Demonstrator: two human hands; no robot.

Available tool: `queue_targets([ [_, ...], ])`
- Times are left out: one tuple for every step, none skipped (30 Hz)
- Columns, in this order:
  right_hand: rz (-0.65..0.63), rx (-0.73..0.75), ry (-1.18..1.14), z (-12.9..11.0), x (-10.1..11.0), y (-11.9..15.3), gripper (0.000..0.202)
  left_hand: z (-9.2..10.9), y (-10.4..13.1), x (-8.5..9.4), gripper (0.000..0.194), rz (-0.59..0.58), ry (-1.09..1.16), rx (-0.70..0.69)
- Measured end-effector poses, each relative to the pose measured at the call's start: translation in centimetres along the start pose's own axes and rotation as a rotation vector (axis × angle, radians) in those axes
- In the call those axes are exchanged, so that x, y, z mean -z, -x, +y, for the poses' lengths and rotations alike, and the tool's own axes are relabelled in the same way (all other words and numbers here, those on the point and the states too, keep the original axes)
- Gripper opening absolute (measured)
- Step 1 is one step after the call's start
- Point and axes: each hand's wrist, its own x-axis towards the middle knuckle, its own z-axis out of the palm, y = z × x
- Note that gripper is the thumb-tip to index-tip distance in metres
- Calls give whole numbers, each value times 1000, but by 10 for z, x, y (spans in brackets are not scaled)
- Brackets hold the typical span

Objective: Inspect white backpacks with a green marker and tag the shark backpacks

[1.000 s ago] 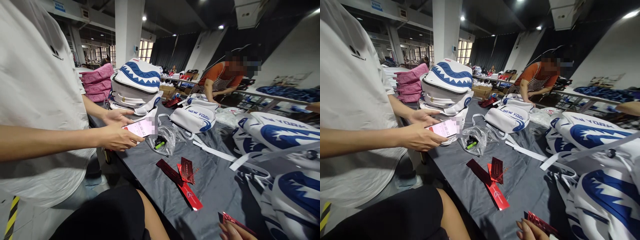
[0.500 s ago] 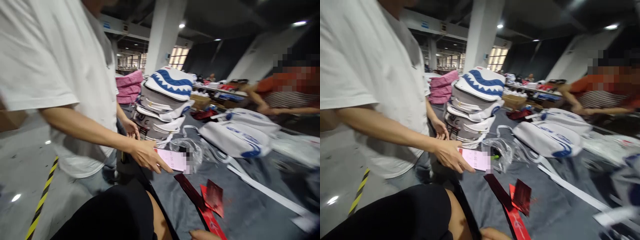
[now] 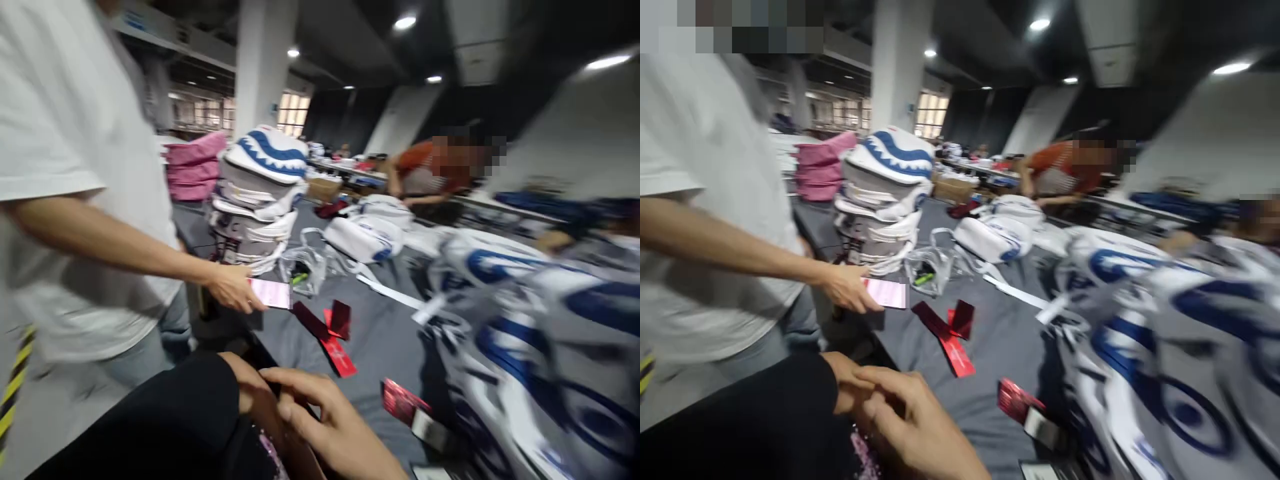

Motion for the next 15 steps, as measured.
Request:
queue_targets([
  [99,-78,-19,19,1,10,46,-8,-8,7,68,-77,7,11],
  [163,-146,-58,38,0,20,47,-17,-16,13,68,-137,67,41],
  [213,-208,-99,56,-1,29,49,-25,-24,19,67,-181,146,84],
  [253,-258,-137,73,-4,38,51,-33,-32,22,65,-215,192,117],
  [298,-299,-164,87,-8,44,54,-40,-38,24,64,-245,218,146],
  [342,-338,-180,100,-11,50,57,-45,-45,24,64,-272,217,163],
  [380,-373,-192,110,-15,53,59,-49,-51,24,64,-299,191,170],
  [409,-402,-204,118,-19,54,61,-50,-58,25,65,-320,171,177],
  [422,-424,-220,124,-21,53,62,-51,-66,25,66,-338,148,182],
  [423,-440,-238,130,-24,52,62,-49,-74,25,67,-349,120,184],
  [420,-448,-254,134,-25,50,60,-47,-83,24,68,-353,88,182],
  [418,-450,-264,140,-27,49,57,-45,-91,20,66,-352,44,174],
  [416,-456,-267,146,-29,51,53,-42,-100,12,63,-342,-11,158],
  [411,-472,-265,154,-30,55,49,-40,-109,-2,58,-320,-72,134],
  [408,-506,-256,162,-33,64,45,-38,-118,-21,51,-290,-139,98],
])
